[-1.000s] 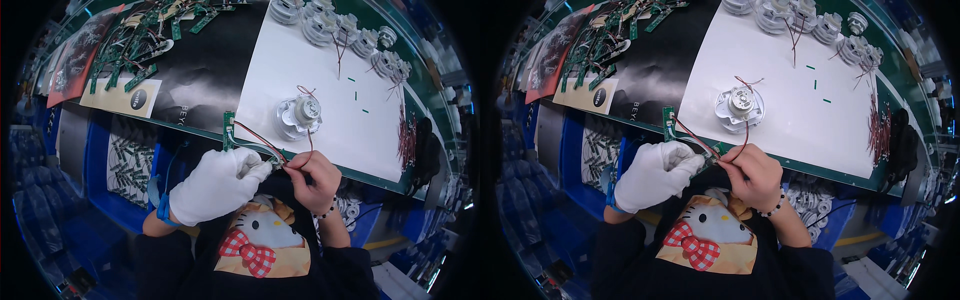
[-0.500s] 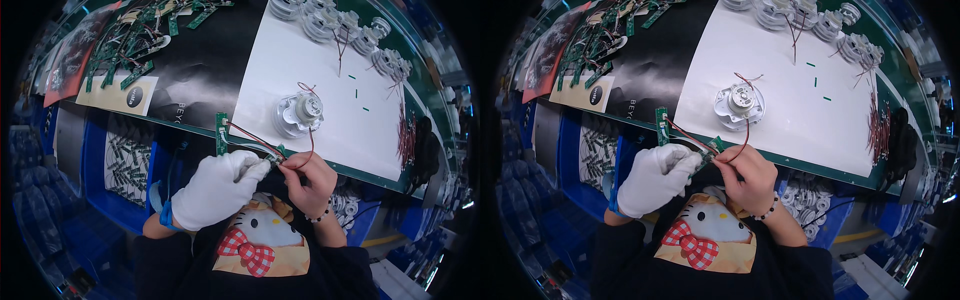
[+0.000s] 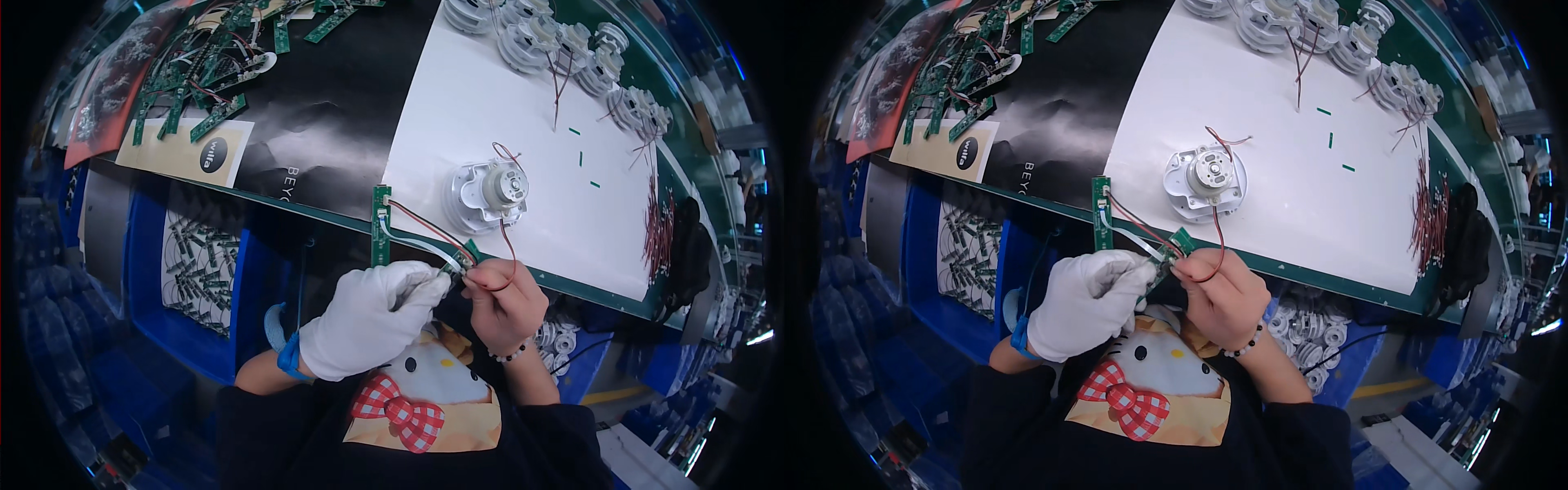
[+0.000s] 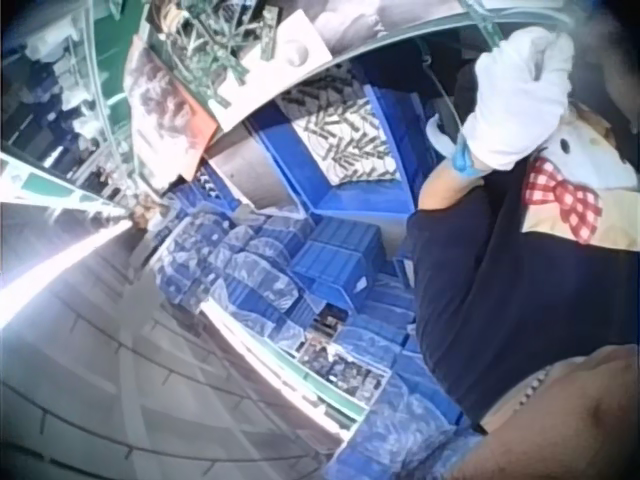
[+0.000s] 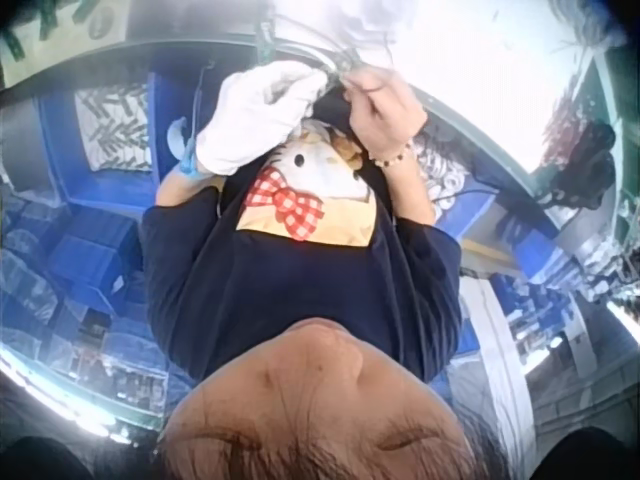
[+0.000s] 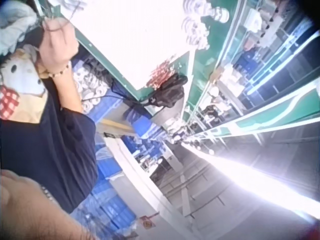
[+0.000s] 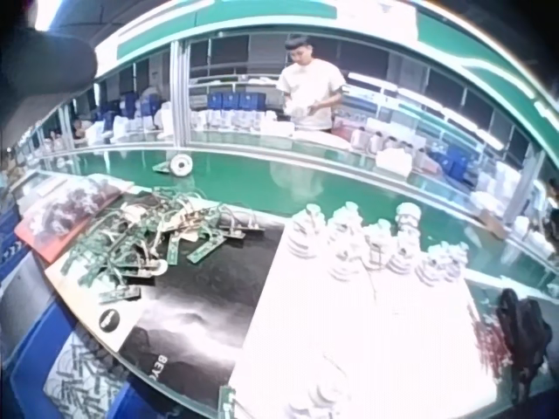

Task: The person assembles small electronic components on a factory workbench. They pick up white circular devices and green circuit boards, connect wires between them, and place the assembled units onto a green conveyor belt. The process is repeated for multiple units throughout the clip.

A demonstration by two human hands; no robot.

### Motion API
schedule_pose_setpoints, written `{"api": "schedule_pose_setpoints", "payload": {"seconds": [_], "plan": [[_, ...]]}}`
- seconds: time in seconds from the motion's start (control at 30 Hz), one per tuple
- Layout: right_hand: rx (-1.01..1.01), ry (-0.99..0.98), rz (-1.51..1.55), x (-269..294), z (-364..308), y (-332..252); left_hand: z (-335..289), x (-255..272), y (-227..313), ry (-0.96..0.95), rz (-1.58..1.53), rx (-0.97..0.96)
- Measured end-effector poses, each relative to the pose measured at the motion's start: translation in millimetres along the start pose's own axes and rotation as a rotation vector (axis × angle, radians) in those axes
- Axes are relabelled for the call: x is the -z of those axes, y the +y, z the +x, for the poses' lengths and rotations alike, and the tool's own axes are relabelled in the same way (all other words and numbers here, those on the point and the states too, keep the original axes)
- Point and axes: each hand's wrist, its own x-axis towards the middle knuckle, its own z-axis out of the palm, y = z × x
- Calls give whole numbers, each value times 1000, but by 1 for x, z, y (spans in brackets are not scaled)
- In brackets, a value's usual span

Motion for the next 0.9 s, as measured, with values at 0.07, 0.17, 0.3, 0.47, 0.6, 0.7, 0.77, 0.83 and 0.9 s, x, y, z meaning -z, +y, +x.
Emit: {"api": "schedule_pose_setpoints", "payload": {"seconds": [0.07,0.17,0.3,0.47,0.6,0.7,0.77,0.83,0.9], "plan": [[-131,68,203,-2,-3,-1,-1,-4,-5,56,16,-62],[-526,159,692,-3,-10,-10,-3,-5,-6,78,18,-78],[-894,39,1169,6,-5,-17,-3,-6,-4,36,3,-48],[-867,-25,1185,7,-10,-12,-7,-9,-3,84,87,-91],[-785,5,1183,5,-14,-9,-8,-7,5,28,158,-40],[-680,69,1156,1,-18,-12,-10,-9,-1,36,163,-246],[-656,79,1149,-4,-25,-9,-12,-8,4,50,239,-324],[-645,85,1165,-6,-29,-7,-12,-8,5,64,297,-390],[-644,86,1205,-6,-27,-7,-11,-7,4,80,339,-445]]}}
